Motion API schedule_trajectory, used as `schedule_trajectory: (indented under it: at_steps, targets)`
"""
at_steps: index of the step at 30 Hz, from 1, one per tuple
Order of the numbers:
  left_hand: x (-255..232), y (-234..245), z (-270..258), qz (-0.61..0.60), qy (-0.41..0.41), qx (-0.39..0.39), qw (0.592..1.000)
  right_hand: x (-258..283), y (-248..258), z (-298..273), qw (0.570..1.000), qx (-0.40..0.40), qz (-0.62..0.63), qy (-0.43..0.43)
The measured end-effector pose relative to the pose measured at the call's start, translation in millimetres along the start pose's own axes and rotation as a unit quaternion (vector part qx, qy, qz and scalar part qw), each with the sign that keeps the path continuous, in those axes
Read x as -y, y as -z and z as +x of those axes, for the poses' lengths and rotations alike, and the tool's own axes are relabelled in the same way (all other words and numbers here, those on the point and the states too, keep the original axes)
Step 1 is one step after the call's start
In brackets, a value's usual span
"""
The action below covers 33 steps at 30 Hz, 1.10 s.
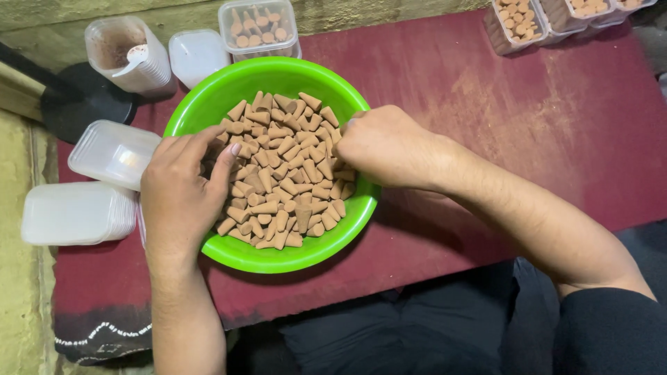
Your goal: Packaging incense cones from a large bowl into small plastic containers
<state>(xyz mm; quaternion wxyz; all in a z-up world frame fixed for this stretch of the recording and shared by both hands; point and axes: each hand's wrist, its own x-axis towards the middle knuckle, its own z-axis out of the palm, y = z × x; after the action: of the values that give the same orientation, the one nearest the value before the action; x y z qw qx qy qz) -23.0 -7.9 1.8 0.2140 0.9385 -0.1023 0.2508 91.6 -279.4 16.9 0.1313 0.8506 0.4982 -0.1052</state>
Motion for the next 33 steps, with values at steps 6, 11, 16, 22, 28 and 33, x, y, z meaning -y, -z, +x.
schedule_trajectory:
  at_steps: [6,11,16,22,28,33]
  targets:
    - [2,-1,-2,0.01,-0.004,-0.003,1.0,-7,11,-47,0.975,-0.212,0.068,0.024]
    - [1,-1,-2,0.013,-0.004,0.002,1.0,-29,5,-113,0.955,-0.252,0.155,0.025]
    - [-1,-1,-1,0.022,-0.001,0.016,1.0,-39,-33,-148,0.975,-0.166,0.141,-0.052]
    - [1,-3,-1,0.026,-0.011,0.008,1.0,-33,-64,-150,0.983,-0.157,0.078,-0.062]
    - [2,-3,-2,0.025,-0.014,0.006,1.0,-30,-73,-135,0.981,-0.184,0.06,-0.032]
    - [1,-2,-1,0.026,-0.006,0.009,1.0,-33,-74,-128,0.982,-0.181,0.042,0.018]
